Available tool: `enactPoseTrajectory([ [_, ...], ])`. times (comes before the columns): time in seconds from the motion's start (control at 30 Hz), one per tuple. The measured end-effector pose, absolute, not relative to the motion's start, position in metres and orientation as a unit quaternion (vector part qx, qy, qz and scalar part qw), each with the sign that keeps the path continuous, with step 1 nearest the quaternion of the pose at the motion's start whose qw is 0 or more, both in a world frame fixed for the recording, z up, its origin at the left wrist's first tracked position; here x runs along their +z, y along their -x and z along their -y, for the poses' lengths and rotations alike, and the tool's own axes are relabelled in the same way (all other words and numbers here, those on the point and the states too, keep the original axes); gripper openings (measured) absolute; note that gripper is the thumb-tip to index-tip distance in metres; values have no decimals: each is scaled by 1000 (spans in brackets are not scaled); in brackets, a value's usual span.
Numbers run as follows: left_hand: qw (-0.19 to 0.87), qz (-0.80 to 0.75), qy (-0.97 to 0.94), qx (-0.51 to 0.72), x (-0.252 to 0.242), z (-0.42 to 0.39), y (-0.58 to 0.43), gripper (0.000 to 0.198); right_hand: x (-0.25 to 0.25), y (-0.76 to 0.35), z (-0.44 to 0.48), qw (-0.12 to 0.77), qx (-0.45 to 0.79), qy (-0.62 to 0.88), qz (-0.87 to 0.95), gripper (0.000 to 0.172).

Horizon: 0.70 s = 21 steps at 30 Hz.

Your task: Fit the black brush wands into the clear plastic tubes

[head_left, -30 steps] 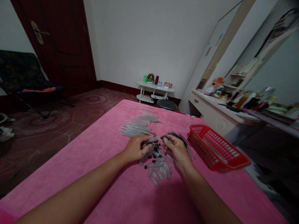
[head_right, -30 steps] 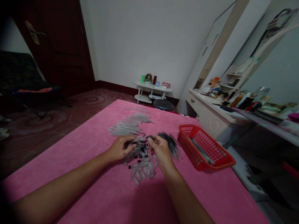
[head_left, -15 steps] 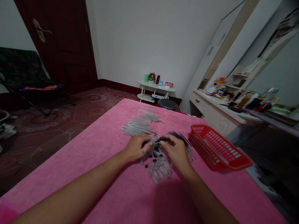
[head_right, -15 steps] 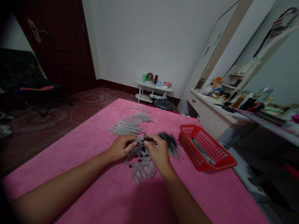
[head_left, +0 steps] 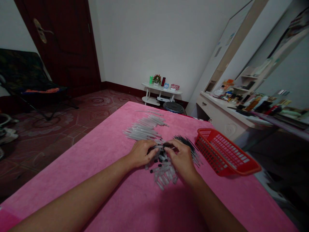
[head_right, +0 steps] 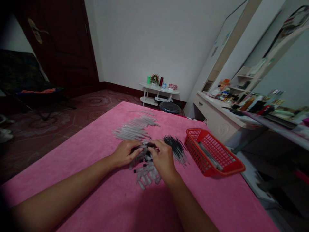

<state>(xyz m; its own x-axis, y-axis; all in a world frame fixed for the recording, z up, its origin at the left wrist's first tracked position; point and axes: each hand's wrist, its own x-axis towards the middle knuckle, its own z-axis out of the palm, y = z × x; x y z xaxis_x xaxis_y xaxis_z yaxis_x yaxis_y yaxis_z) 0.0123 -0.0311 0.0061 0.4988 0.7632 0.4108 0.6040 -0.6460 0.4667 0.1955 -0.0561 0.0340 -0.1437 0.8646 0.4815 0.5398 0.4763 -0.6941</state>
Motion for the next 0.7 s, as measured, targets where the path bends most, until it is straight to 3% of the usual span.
enactPoseTrajectory([
  [0.27, 128, -388, -862, 301, 6, 32, -13, 25, 31, -194, 59, 419, 163, 503, 738, 12],
  [0.4, 123, -384, -866, 294, 9, 35, -13, 26, 32, -194, 60, 366, 160, 535, 745, 35],
  [0.53, 122, -392, -862, 297, 8, 35, -13, 26, 35, -194, 60, 368, 181, 520, 749, 13],
  [0.63, 117, -391, -864, 296, 7, 34, -13, 26, 35, -195, 60, 357, 170, 520, 757, 11],
  [0.7, 111, -387, -867, 293, 7, 34, -13, 26, 34, -197, 60, 331, 153, 538, 760, 26],
])
